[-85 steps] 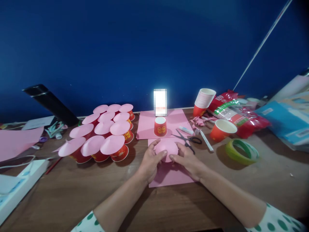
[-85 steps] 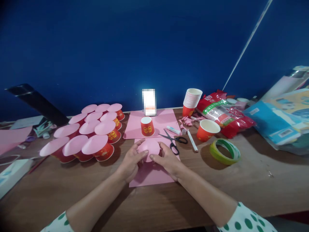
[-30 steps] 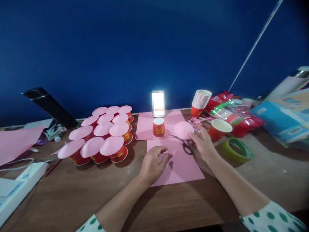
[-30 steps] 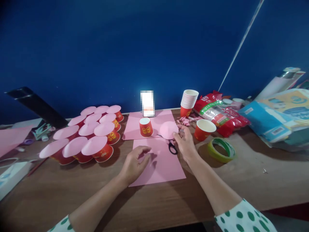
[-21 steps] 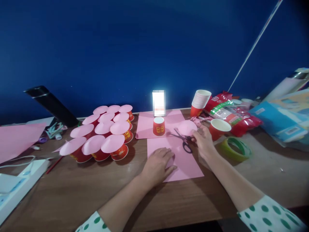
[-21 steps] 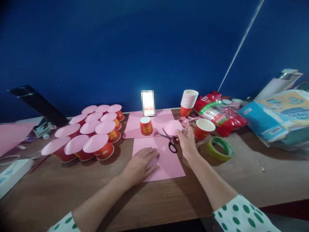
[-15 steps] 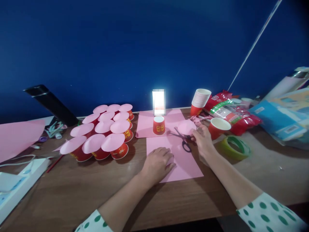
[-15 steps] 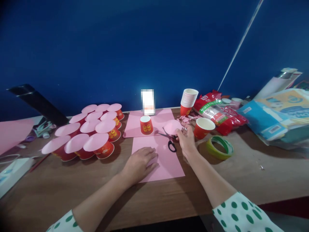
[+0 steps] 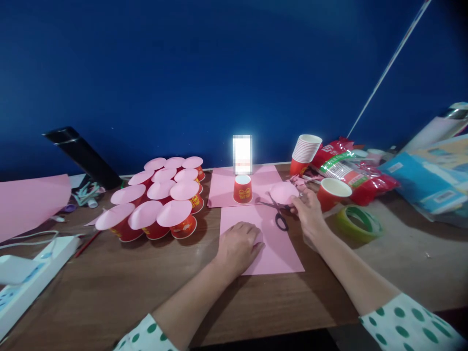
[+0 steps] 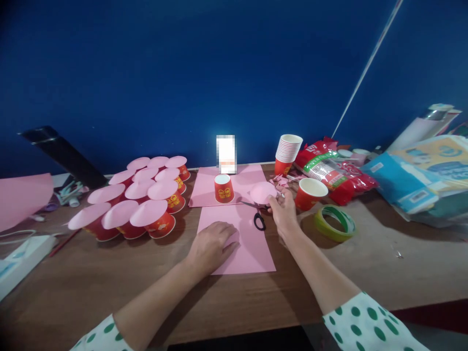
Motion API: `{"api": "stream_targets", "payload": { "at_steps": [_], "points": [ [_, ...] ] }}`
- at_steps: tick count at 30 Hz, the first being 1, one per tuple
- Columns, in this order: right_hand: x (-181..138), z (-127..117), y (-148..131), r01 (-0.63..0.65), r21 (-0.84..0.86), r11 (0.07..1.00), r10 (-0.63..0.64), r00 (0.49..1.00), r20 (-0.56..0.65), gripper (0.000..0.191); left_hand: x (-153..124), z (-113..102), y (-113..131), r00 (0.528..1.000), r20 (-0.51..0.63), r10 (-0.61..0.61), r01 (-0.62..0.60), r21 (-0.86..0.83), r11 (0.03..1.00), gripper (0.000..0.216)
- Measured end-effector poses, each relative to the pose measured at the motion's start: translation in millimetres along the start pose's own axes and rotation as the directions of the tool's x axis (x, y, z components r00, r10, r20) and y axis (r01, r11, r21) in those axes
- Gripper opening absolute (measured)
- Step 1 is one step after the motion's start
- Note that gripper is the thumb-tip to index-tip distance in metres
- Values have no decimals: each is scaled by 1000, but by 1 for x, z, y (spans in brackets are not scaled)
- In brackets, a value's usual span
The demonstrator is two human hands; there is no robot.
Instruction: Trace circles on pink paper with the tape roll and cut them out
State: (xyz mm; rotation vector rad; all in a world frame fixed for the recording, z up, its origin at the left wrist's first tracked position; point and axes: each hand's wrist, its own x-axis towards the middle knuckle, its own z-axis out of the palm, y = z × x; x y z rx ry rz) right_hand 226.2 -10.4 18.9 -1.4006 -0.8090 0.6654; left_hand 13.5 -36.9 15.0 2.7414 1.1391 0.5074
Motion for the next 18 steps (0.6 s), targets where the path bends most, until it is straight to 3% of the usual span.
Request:
{"api": "stream_targets", "payload": {
  "at_steps": [11,18],
  "points": [
    [-2,3,2,-48,-26,998,49,997,57,49,0,-3,2,1000,25,-4,4,-9,1000,22],
    [2,4,10,-50,-27,998,53,986,157,51,0,-2,2,999,38,6,-7,19,1000,21]
  ]
}}
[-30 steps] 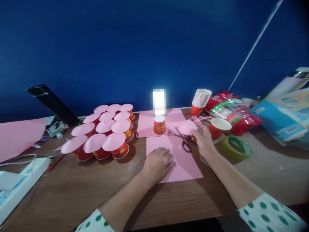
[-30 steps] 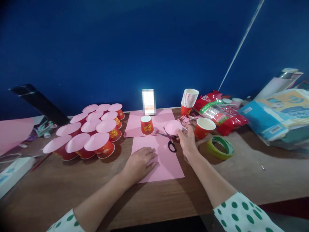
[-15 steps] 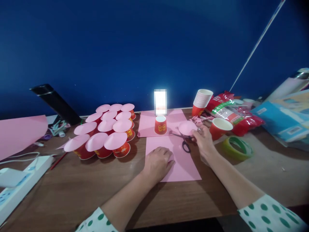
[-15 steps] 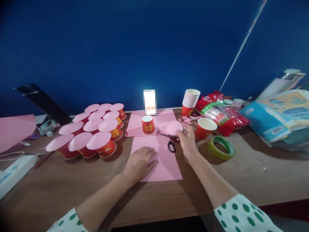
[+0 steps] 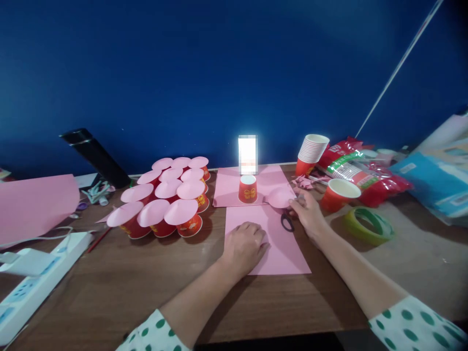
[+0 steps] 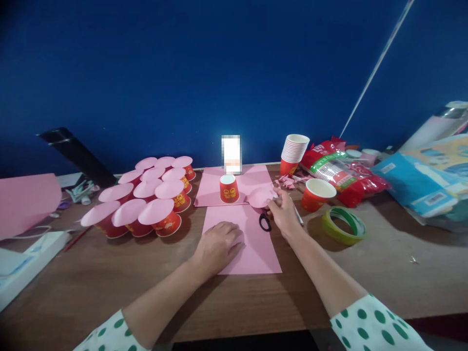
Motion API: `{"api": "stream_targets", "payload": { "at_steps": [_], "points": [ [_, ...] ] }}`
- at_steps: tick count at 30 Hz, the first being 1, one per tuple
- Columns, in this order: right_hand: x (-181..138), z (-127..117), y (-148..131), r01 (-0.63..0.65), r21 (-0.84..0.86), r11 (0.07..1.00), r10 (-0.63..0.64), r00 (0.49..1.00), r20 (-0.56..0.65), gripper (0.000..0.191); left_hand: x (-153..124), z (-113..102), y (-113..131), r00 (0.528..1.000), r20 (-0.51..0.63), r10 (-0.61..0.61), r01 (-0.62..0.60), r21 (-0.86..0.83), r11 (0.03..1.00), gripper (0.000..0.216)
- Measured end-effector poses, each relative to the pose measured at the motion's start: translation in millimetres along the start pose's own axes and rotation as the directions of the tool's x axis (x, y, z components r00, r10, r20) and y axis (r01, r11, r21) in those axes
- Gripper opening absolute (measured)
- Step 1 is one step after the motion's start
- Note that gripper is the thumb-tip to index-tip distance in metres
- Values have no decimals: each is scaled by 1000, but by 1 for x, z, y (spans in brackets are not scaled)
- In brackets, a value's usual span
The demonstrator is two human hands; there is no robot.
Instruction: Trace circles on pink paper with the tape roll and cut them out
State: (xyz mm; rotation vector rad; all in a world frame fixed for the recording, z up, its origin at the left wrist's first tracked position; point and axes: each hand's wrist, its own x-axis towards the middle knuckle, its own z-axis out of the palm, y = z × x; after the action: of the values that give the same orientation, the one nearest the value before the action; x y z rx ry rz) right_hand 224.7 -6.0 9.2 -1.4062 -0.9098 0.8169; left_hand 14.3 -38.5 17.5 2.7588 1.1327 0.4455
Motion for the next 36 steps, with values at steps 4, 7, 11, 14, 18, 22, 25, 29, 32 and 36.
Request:
{"api": "stream_targets", "payload": {
  "at_steps": [4,7,11,14,18,22,25,29,32,36],
  "points": [
    [2,-2,2,100,-108,989,-93,993,68,50,1,0,0,1000,3,6,-6,9,1000,21],
    [1,-4,1,179,-174,968,-165,982,93,46,1,-1,1,1000,7,-2,2,11,1000,22],
    [1,-5,2,197,-196,961,-180,978,102,43,0,-1,1,1000,4,-12,12,6,1000,22],
    [2,-5,5,184,-178,967,-168,981,100,43,0,0,1,1000,1,-13,13,15,1000,22],
    [2,-4,5,150,-113,982,-143,987,73,42,0,-1,1,1000,-2,-14,14,13,1000,22],
    [2,-3,4,161,-178,971,-151,986,65,36,0,-1,0,1000,0,-7,7,14,1000,22],
    [3,-3,5,152,-228,962,-139,988,73,35,0,1,-1,1000,-6,2,-1,21,1000,23],
    [4,-3,7,178,-270,946,-162,984,80,36,0,1,-1,1000,-1,1,-1,42,999,24],
    [2,-5,6,228,-326,917,-204,973,107,34,0,1,0,1000,1,-9,9,60,998,24],
    [1,-8,6,312,-425,850,-287,950,123,29,0,1,0,1000,-16,-21,23,72,997,22]
  ]
}}
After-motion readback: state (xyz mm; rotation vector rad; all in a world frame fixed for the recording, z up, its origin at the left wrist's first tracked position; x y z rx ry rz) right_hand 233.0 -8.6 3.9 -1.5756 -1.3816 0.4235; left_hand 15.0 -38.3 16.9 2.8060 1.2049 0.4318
